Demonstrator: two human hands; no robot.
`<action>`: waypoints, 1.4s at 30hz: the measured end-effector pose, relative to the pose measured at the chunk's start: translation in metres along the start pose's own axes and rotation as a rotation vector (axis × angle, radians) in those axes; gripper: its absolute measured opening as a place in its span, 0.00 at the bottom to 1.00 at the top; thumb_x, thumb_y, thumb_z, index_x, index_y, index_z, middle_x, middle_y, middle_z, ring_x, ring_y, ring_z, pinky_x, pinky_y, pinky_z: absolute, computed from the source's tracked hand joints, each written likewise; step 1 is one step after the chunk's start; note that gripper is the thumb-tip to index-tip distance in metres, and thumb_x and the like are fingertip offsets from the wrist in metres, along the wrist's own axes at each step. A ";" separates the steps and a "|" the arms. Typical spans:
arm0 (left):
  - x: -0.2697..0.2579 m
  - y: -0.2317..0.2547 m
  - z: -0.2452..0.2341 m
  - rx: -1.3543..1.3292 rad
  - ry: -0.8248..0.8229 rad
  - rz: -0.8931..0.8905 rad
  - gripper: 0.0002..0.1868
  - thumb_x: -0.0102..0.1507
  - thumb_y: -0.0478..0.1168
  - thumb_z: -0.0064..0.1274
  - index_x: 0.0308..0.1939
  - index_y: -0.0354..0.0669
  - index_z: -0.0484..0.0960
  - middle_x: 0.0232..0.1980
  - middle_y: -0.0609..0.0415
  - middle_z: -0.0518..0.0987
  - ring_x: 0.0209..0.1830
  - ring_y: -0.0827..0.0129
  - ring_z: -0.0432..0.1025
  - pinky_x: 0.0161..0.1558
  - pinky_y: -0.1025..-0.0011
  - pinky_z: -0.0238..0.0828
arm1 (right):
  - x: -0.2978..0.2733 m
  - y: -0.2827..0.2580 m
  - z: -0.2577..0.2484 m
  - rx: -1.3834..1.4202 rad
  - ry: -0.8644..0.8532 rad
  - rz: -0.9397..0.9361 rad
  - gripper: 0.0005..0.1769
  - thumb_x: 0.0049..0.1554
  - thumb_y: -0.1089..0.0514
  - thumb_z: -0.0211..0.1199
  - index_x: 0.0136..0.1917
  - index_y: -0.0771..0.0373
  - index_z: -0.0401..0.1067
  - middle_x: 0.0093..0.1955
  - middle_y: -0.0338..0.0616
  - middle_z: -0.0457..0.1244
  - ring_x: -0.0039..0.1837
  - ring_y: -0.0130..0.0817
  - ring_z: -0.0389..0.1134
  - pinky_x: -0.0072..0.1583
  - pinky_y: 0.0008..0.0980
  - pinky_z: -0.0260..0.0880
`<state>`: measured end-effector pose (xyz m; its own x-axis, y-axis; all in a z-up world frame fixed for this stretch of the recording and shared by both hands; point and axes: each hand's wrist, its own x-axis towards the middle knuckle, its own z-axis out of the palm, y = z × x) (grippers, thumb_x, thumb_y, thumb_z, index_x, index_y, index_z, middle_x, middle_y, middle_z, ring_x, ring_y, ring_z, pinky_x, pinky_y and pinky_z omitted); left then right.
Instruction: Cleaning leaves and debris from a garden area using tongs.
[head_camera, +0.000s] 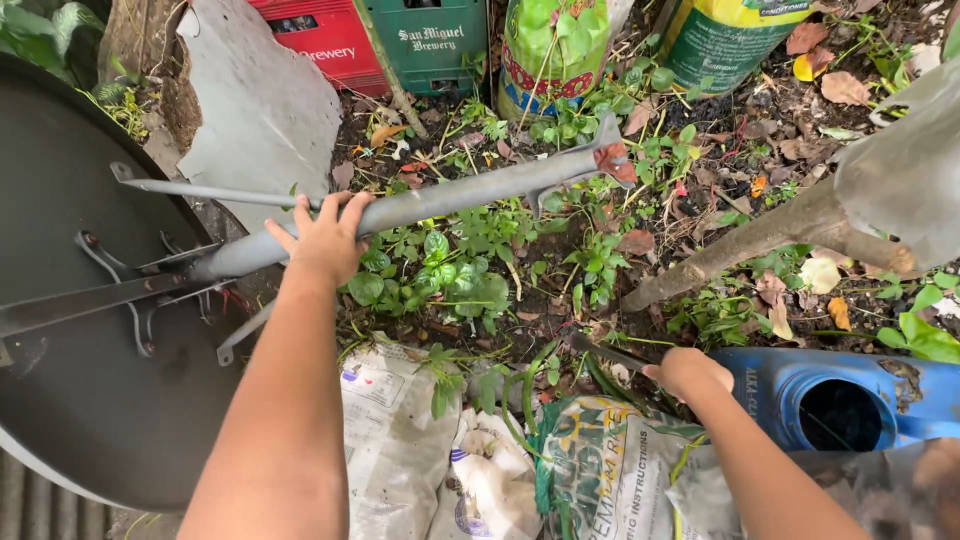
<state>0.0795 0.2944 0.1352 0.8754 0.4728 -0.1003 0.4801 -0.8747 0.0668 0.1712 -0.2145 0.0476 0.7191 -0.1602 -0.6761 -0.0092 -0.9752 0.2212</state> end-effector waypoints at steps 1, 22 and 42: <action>-0.002 0.002 0.002 0.001 0.001 0.001 0.38 0.63 0.51 0.57 0.72 0.85 0.55 0.79 0.69 0.52 0.81 0.42 0.38 0.66 0.19 0.28 | 0.005 0.003 0.002 0.002 0.000 0.000 0.35 0.60 0.28 0.58 0.46 0.62 0.85 0.48 0.41 0.74 0.57 0.39 0.76 0.59 0.39 0.73; 0.001 0.010 0.013 0.001 0.037 -0.026 0.38 0.62 0.48 0.59 0.71 0.81 0.58 0.77 0.66 0.55 0.79 0.40 0.43 0.65 0.18 0.27 | 0.105 -0.030 0.116 -0.359 0.526 -0.256 0.12 0.57 0.59 0.59 0.54 0.55 0.76 0.54 0.39 0.70 0.57 0.38 0.74 0.50 0.39 0.76; 0.001 0.008 0.019 0.002 0.121 0.002 0.39 0.61 0.47 0.60 0.71 0.81 0.58 0.75 0.66 0.57 0.78 0.40 0.46 0.63 0.15 0.27 | 0.120 -0.066 0.123 -0.098 0.200 -0.010 0.14 0.61 0.58 0.57 0.55 0.55 0.82 0.57 0.41 0.72 0.57 0.40 0.76 0.52 0.39 0.77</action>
<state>0.0827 0.2862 0.1168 0.8770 0.4801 0.0203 0.4780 -0.8759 0.0650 0.1730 -0.1884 -0.1349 0.8427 -0.1070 -0.5277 0.0598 -0.9554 0.2892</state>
